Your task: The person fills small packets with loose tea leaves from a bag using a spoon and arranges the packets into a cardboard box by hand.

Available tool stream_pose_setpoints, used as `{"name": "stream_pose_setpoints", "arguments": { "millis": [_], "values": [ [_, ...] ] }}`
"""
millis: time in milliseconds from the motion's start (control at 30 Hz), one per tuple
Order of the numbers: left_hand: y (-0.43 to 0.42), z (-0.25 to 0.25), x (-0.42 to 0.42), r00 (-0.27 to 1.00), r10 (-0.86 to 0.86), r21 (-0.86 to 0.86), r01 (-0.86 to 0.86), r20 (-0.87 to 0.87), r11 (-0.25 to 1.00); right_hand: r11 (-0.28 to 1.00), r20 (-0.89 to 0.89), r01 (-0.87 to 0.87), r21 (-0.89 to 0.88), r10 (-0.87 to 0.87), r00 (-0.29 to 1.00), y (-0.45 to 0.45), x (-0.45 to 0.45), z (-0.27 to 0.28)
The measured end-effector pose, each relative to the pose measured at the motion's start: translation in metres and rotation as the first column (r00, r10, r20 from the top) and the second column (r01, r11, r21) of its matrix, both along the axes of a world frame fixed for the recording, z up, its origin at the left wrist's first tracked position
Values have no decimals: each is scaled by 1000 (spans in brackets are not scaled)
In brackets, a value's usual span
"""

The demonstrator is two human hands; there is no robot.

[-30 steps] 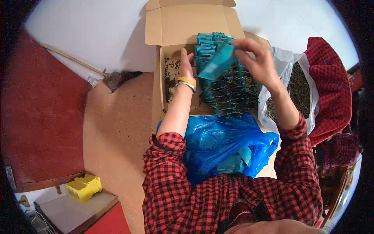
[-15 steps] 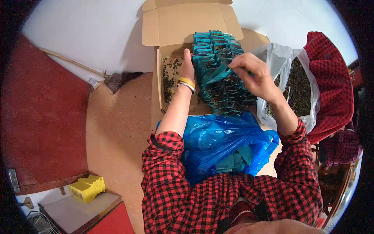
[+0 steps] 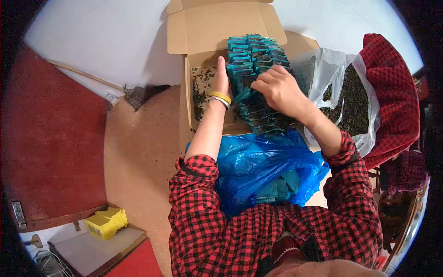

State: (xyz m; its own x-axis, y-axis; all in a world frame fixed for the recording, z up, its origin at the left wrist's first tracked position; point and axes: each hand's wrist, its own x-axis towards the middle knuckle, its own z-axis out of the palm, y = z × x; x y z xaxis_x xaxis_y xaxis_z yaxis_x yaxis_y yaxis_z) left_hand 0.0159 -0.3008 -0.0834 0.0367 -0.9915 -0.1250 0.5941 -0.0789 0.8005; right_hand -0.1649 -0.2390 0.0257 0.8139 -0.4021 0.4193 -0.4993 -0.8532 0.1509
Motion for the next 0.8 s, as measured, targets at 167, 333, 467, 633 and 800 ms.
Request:
{"name": "stream_pose_setpoints", "arguments": {
  "millis": [167, 333, 467, 633, 800],
  "values": [
    [-1, -4, -1, 998, -55, -106, 58, 34, 993, 994, -139, 11, -110, -26, 990, 6, 8, 23],
    [-2, -3, -3, 980, -41, 37, 34, 196, 999, 985, -295, 112, -130, -147, 944, 10, 22, -20],
    [-18, -24, -3, 929, 30, 180, -103, 368, 978, 990, -125, 135, 28, -130, 984, 9, 9, -13],
    [-40, -25, -7, 966, -37, -31, 46, 255, 998, 973, 217, 70, 219, -118, 969, 39, -36, 1],
    [-50, -32, -21, 931, 24, -43, -9, 365, 999, 941, 445, 102, 323, -246, 861, 89, -77, -11]
  ]
}}
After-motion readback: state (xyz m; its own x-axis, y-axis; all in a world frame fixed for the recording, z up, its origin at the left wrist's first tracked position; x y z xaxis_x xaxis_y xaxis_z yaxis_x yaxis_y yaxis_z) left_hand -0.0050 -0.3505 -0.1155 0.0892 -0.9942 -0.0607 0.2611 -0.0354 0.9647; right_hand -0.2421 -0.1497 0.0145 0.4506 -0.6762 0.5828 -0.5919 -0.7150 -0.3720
